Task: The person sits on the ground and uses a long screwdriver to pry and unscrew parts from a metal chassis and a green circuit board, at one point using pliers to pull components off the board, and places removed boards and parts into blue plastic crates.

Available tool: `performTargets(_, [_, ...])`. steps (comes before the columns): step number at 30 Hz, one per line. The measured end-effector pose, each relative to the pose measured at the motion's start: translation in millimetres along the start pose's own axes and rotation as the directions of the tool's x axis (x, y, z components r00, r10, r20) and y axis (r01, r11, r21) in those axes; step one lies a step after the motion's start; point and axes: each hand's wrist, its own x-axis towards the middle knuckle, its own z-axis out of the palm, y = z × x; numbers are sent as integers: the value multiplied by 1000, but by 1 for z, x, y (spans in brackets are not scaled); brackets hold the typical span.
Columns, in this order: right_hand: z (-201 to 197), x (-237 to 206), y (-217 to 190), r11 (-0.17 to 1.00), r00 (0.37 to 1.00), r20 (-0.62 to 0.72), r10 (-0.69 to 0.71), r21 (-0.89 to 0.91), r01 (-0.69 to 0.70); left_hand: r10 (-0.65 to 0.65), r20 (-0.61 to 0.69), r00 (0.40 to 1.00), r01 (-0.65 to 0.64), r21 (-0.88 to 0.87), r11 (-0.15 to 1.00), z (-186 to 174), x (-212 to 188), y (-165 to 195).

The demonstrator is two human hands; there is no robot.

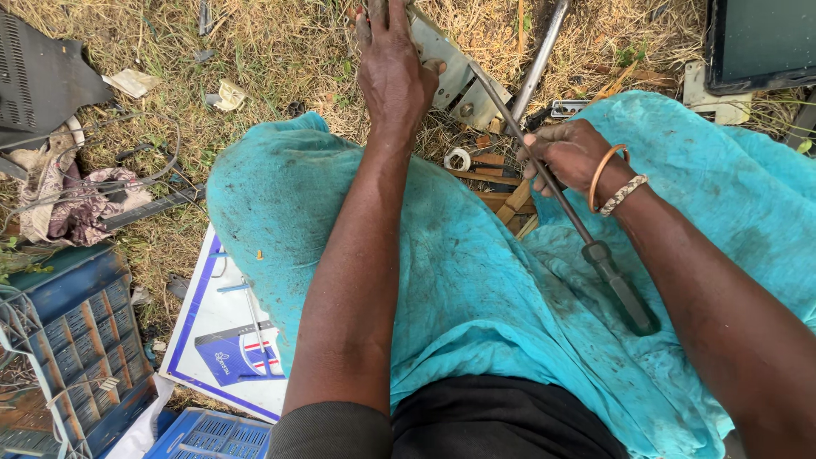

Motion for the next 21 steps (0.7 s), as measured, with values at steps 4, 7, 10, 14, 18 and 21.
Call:
performTargets(4, [0, -10, -5, 973, 997, -79, -13, -229, -5, 19, -11, 1000, -20, -31, 999, -4, 1, -2])
performTargets(7, [1, -20, -11, 951, 995, -71, -77, -305, 52, 21, -7, 1000, -21, -64, 998, -4, 0, -4])
performTargets(10, [5, -26, -16, 935, 989, -59, -135, -339, 108, 23, -3, 1000, -23, -48, 999, -3, -1, -6])
performTargets(14, [7, -30, -22, 892, 984, -82, -161, -439, 109, 26, -18, 1000, -26, -46, 999, 2, -1, -7])
performTargets(18, [8, -31, -22, 871, 979, -112, -169, -482, 95, 9, 1, 1000, -9, -44, 999, 7, 1, -9])
performTargets(21, [9, -31, -22, 834, 973, -92, -211, -536, 131, 29, -21, 999, -30, -16, 999, 9, 1, -10])
